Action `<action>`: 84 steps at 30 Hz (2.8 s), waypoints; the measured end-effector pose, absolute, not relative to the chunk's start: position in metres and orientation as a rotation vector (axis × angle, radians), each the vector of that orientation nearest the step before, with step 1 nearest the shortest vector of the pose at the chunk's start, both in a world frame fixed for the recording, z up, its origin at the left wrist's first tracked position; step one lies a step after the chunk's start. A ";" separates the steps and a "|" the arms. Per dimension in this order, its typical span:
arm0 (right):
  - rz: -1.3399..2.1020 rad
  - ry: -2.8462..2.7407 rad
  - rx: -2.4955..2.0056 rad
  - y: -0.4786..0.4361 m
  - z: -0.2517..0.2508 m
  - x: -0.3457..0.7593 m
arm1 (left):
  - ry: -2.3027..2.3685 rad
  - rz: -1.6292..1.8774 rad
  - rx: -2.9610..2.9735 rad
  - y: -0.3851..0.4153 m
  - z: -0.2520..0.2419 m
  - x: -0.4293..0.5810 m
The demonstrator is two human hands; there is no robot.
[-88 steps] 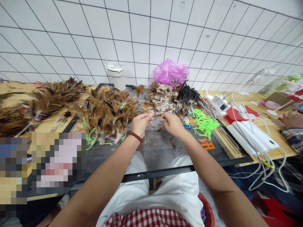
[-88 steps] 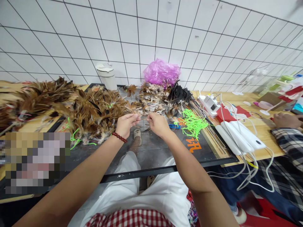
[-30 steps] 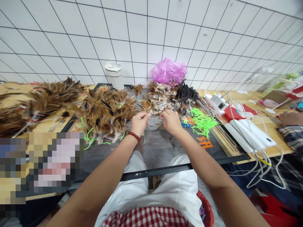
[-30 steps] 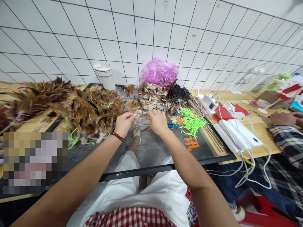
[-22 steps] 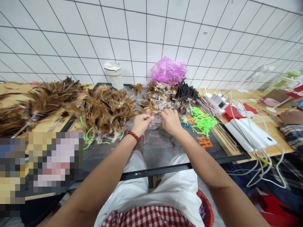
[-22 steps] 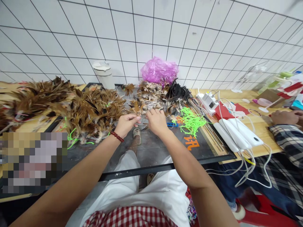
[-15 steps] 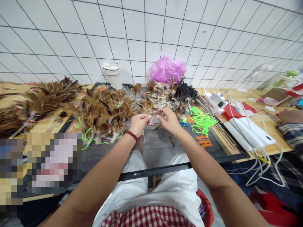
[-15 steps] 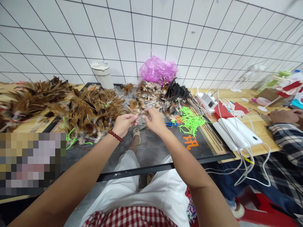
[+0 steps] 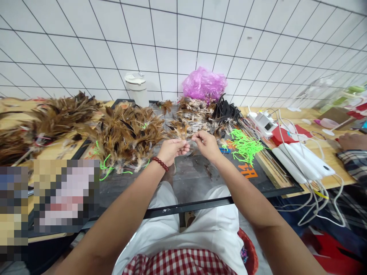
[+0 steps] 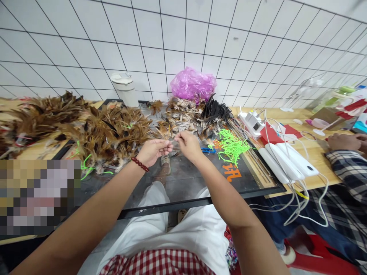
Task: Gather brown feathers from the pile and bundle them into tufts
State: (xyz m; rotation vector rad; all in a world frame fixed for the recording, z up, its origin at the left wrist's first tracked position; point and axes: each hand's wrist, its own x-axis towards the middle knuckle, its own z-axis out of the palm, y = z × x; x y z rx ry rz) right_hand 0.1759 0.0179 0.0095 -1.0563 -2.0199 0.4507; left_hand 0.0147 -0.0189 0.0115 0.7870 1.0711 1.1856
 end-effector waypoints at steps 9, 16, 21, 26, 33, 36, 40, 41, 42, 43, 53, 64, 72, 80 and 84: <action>0.082 -2.284 -1.058 0.008 0.013 0.173 | 1.090 1.035 0.918 -0.020 0.007 0.015; 0.202 -2.126 -1.199 0.024 0.002 0.181 | 1.114 1.237 0.875 -0.016 0.007 0.015; 0.139 -2.306 -1.422 0.026 -0.004 0.185 | 1.112 1.358 0.768 -0.014 0.008 0.014; 0.223 -2.310 -1.413 0.025 -0.003 0.182 | 1.117 1.377 0.763 -0.015 0.008 0.016; 1.438 -1.441 -1.061 0.024 0.010 0.176 | 1.107 1.348 0.746 -0.018 0.011 0.018; 1.565 -1.327 -0.935 0.017 0.015 0.171 | 1.084 1.268 0.743 -0.021 0.014 0.020; 1.441 -1.305 -0.887 0.013 0.013 0.163 | 0.998 1.170 0.699 -0.022 0.013 0.021; 1.424 -1.303 -0.883 0.013 0.012 0.162 | 0.978 1.155 0.683 -0.022 0.012 0.020; 1.410 -1.302 -0.880 0.013 0.010 0.161 | 0.961 1.142 0.671 -0.021 0.012 0.020; 1.394 -1.305 -0.876 0.014 0.008 0.160 | 0.948 1.130 0.664 -0.021 0.011 0.020; 1.232 -1.489 -0.879 0.015 0.002 0.160 | 0.924 1.086 0.757 -0.022 0.011 0.019; 0.370 -2.342 -1.319 0.024 -0.002 0.185 | 1.037 1.539 0.669 -0.012 0.011 0.011; 1.024 -1.739 -1.171 0.028 0.000 0.178 | 1.059 1.507 0.699 -0.014 0.011 0.012; 0.576 -2.105 -1.153 0.026 0.003 0.183 | 1.067 1.527 0.689 -0.016 0.013 0.013; 0.276 -2.551 -1.084 0.014 0.002 0.173 | 1.067 1.543 0.692 -0.015 0.011 0.014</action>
